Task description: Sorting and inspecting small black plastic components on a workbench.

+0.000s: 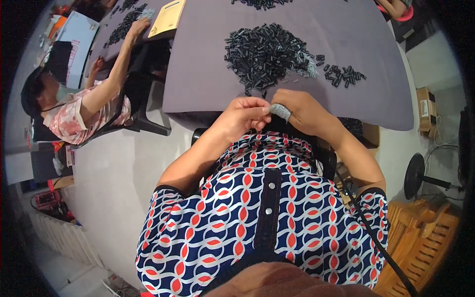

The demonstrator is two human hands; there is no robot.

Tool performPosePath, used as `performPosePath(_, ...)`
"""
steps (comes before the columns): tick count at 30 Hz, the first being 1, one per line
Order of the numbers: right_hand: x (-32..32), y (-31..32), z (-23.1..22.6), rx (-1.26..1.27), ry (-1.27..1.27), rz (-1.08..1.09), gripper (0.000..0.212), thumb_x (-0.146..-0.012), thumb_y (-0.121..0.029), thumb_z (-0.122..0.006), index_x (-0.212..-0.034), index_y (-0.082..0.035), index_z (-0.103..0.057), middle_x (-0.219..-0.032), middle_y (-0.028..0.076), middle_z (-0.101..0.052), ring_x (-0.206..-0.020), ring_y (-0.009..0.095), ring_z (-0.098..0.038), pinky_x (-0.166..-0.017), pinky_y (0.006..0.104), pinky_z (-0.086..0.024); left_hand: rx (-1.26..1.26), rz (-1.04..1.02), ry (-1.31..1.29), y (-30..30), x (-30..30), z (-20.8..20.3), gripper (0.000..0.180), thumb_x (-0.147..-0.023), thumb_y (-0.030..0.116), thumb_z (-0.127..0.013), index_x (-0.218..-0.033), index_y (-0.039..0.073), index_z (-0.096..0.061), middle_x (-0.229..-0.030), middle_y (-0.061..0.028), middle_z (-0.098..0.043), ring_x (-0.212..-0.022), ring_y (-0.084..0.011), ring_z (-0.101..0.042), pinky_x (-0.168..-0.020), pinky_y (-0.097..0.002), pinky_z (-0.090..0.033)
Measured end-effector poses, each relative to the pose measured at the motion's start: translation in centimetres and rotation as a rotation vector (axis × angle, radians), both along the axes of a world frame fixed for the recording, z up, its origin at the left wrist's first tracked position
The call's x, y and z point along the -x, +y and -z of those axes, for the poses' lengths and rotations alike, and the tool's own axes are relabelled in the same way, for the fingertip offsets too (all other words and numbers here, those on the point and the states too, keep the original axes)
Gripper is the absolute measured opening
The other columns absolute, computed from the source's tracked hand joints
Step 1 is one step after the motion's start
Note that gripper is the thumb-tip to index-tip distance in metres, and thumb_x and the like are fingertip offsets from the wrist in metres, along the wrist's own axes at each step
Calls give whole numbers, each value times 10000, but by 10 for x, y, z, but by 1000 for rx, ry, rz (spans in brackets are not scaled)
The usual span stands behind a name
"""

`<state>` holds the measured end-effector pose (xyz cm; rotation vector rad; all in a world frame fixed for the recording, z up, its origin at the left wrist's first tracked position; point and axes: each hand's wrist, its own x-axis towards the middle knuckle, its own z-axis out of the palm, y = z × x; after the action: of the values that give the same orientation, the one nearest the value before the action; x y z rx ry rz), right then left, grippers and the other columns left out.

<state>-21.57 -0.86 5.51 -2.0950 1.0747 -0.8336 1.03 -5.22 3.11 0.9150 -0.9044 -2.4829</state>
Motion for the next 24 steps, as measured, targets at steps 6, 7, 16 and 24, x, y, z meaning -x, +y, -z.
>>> performPosePath(6,5,3,-13,107,162,215,383,-768,-175,-770,-1091,-42,-613,-990,124,-611,-881,345,-631,-752,405,-513,89,-182,-40,5,7,-4,142,-968,78,-634,-1091,11,-655,-922,-64,-698,-797,-145,-675,-716,-268,-565)
performPosePath(7,4,3,-13,110,162,217,383,-768,-175,-770,-1091,-42,-613,-990,124,-611,-881,345,-631,-752,405,-513,92,-180,-39,8,10,-8,142,-968,78,-634,-1091,11,-655,-922,-64,-698,-797,-145,-675,-716,-268,-565)
performPosePath(16,-17,-1,5,337,384,235,292,-672,-162,-761,-877,-67,-576,-870,95,-588,-817,313,-624,-689,437,-527,124,-248,-59,16,18,4,136,-947,84,-662,-1067,25,-678,-994,-59,-710,-907,-163,-691,-795,-294,-581)
performPosePath(24,-15,24,30,283,398,130,263,-721,-187,-741,-848,-57,-550,-802,105,-563,-742,305,-617,-621,423,-496,128,31,-127,30,13,17,195,-998,143,-611,-1040,-21,-709,-917,-72,-727,-771,-132,-693,-717,-237,-561)
